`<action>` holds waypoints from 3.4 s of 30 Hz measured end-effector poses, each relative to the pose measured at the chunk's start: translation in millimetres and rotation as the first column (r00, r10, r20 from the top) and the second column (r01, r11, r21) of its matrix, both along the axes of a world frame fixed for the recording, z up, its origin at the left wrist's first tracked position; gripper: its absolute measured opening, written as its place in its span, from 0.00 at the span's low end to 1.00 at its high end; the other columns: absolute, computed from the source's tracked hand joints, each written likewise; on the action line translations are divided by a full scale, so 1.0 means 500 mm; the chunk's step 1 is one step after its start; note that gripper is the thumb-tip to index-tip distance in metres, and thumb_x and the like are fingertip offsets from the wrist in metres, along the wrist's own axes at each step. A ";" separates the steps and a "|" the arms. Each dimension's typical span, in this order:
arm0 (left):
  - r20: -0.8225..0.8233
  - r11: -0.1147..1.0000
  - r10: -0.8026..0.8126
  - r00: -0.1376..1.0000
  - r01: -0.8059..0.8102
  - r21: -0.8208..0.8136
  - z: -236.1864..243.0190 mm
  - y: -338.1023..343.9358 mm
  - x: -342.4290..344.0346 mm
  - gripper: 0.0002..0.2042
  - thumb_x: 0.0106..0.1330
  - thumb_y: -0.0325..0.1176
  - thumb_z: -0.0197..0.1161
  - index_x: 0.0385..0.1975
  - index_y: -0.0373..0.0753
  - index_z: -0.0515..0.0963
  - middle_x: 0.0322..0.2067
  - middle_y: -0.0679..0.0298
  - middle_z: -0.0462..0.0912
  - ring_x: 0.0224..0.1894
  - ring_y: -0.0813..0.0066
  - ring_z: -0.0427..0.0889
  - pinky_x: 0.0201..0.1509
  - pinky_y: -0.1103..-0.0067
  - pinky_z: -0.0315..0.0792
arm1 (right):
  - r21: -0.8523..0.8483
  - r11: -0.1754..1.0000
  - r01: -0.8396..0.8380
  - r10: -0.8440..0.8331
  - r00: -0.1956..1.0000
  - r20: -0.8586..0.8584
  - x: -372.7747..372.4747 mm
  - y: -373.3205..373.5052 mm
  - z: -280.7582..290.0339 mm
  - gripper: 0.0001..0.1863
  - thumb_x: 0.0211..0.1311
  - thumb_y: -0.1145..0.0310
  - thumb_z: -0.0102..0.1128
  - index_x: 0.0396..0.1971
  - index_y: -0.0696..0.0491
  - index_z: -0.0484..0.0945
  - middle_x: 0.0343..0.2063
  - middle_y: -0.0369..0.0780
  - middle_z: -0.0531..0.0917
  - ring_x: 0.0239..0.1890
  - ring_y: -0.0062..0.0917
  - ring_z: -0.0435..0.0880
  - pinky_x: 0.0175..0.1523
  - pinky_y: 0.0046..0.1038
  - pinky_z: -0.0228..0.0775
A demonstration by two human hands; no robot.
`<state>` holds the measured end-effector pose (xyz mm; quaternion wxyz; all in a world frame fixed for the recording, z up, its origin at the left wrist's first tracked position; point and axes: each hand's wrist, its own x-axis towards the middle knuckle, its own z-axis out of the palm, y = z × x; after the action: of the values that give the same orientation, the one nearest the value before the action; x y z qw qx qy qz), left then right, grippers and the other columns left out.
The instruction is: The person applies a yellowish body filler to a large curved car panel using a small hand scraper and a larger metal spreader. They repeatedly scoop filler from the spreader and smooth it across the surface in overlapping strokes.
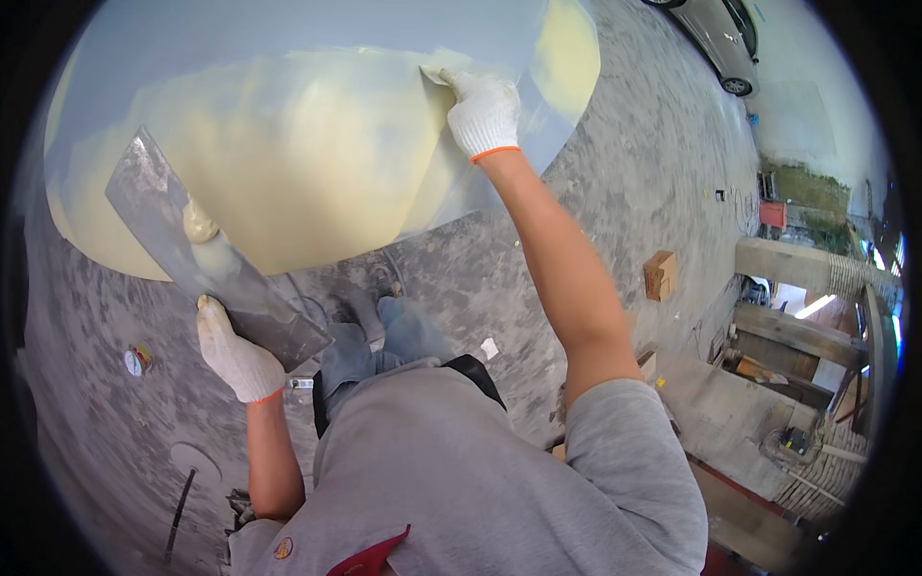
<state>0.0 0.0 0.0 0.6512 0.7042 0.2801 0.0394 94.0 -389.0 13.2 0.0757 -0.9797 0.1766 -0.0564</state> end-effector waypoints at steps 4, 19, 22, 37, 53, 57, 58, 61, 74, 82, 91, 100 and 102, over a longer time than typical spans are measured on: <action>0.040 0.997 -0.057 0.998 0.060 -0.058 -0.009 0.005 0.021 0.27 0.84 0.45 0.58 0.67 0.24 0.75 0.62 0.56 0.82 0.61 0.70 0.78 0.70 0.75 0.68 | -0.075 0.995 -0.067 0.079 0.981 0.175 -0.033 0.028 -0.024 0.28 0.61 0.79 0.54 0.57 0.41 0.90 0.49 0.42 0.92 0.51 0.43 0.89 0.58 0.42 0.81; 0.065 0.987 -0.161 0.985 0.162 -0.011 0.001 0.117 0.012 0.25 0.84 0.42 0.58 0.68 0.24 0.75 0.63 0.57 0.81 0.62 0.70 0.78 0.71 0.75 0.68 | -0.058 0.994 -0.096 0.110 0.933 0.344 -0.227 0.244 -0.156 0.29 0.51 0.81 0.60 0.55 0.48 0.88 0.54 0.38 0.90 0.60 0.36 0.86 0.63 0.41 0.74; 0.004 0.977 -0.214 0.977 0.214 -0.006 0.018 0.128 0.029 0.26 0.84 0.43 0.58 0.69 0.25 0.74 0.62 0.57 0.81 0.61 0.71 0.77 0.70 0.75 0.69 | -0.011 0.994 -0.107 0.104 0.942 0.320 -0.260 0.282 -0.185 0.30 0.52 0.79 0.61 0.58 0.47 0.86 0.58 0.38 0.88 0.63 0.36 0.84 0.67 0.44 0.70; -0.001 0.950 -0.311 0.950 0.311 -0.021 0.024 0.143 0.034 0.26 0.85 0.44 0.56 0.67 0.24 0.75 0.61 0.58 0.82 0.60 0.72 0.77 0.69 0.76 0.68 | 0.043 0.996 0.083 -0.093 0.821 0.563 -0.177 0.196 -0.126 0.20 0.66 0.78 0.58 0.54 0.49 0.89 0.49 0.39 0.93 0.47 0.39 0.92 0.56 0.42 0.81; -0.011 0.956 -0.293 0.956 0.293 -0.020 0.035 0.125 0.032 0.27 0.86 0.44 0.52 0.66 0.22 0.75 0.61 0.55 0.82 0.61 0.69 0.78 0.70 0.75 0.67 | 0.170 0.976 0.138 -0.158 0.981 0.111 -0.007 0.091 -0.001 0.22 0.73 0.72 0.58 0.60 0.36 0.88 0.54 0.40 0.90 0.53 0.41 0.90 0.58 0.39 0.83; 0.025 0.957 -0.285 0.958 0.286 -0.053 0.030 0.126 0.028 0.24 0.84 0.45 0.57 0.60 0.25 0.79 0.53 0.59 0.84 0.54 0.74 0.77 0.64 0.77 0.69 | 0.001 0.998 0.059 -0.059 0.991 0.117 -0.048 0.150 -0.017 0.24 0.72 0.73 0.56 0.61 0.35 0.87 0.54 0.39 0.91 0.52 0.41 0.90 0.57 0.38 0.83; 0.031 0.956 -0.288 0.957 0.289 -0.056 0.028 0.127 0.028 0.24 0.84 0.45 0.57 0.61 0.25 0.78 0.54 0.58 0.84 0.55 0.74 0.77 0.64 0.77 0.69 | -0.006 1.000 0.011 -0.010 0.986 0.166 -0.058 0.166 -0.026 0.24 0.72 0.73 0.56 0.61 0.34 0.87 0.54 0.38 0.91 0.52 0.40 0.90 0.57 0.38 0.83; 0.039 0.940 -0.321 0.946 0.323 -0.106 0.030 0.133 0.033 0.25 0.84 0.45 0.57 0.64 0.25 0.77 0.57 0.57 0.84 0.57 0.73 0.78 0.66 0.76 0.70 | -0.028 1.000 -0.004 0.009 0.988 0.157 -0.091 0.211 -0.050 0.27 0.65 0.76 0.56 0.61 0.38 0.88 0.55 0.37 0.90 0.56 0.36 0.89 0.62 0.36 0.79; 0.021 0.921 -0.388 0.921 0.389 -0.022 0.022 0.152 0.023 0.26 0.84 0.45 0.56 0.65 0.25 0.77 0.61 0.59 0.83 0.59 0.73 0.78 0.70 0.76 0.68 | 0.017 0.993 -0.118 0.093 0.859 0.503 -0.270 0.414 -0.228 0.27 0.54 0.76 0.62 0.57 0.49 0.86 0.58 0.39 0.88 0.63 0.36 0.84 0.66 0.44 0.74; 0.080 0.926 -0.360 0.929 0.367 -0.091 0.006 0.167 0.044 0.20 0.83 0.41 0.60 0.60 0.28 0.80 0.52 0.62 0.84 0.52 0.74 0.79 0.61 0.76 0.73 | 0.171 0.975 -0.144 0.007 0.784 0.621 -0.311 0.534 -0.266 0.21 0.59 0.74 0.61 0.53 0.51 0.88 0.56 0.41 0.89 0.61 0.39 0.85 0.67 0.47 0.75; 0.211 0.871 -0.389 0.897 0.432 -0.233 -0.018 0.039 0.023 0.18 0.85 0.41 0.58 0.54 0.29 0.78 0.48 0.63 0.83 0.49 0.76 0.78 0.59 0.76 0.72 | 0.708 0.674 -0.211 -0.233 0.848 0.475 -0.411 0.590 0.035 0.19 0.69 0.74 0.65 0.59 0.56 0.86 0.59 0.45 0.88 0.57 0.42 0.90 0.59 0.34 0.84; 0.227 0.934 -0.154 0.962 0.216 -0.284 0.062 -0.007 0.108 0.23 0.84 0.41 0.55 0.63 0.24 0.76 0.58 0.55 0.82 0.57 0.68 0.79 0.66 0.73 0.71 | 0.351 0.925 -0.144 0.036 0.954 0.297 -0.355 0.374 -0.008 0.20 0.67 0.76 0.61 0.58 0.49 0.87 0.54 0.45 0.90 0.53 0.42 0.90 0.58 0.39 0.83; 0.266 0.955 -0.148 0.952 0.208 -0.212 0.071 -0.001 0.116 0.25 0.85 0.42 0.53 0.66 0.22 0.75 0.62 0.51 0.81 0.61 0.65 0.79 0.69 0.72 0.69 | 0.143 0.990 0.001 -0.065 0.893 0.445 -0.255 0.271 -0.043 0.20 0.69 0.77 0.57 0.57 0.48 0.87 0.50 0.44 0.90 0.51 0.43 0.89 0.57 0.41 0.81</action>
<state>58.2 -0.5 35.7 0.7613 0.6334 0.1344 0.0337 -33.3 -253.4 -8.4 0.1815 -0.9296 0.1743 -0.2695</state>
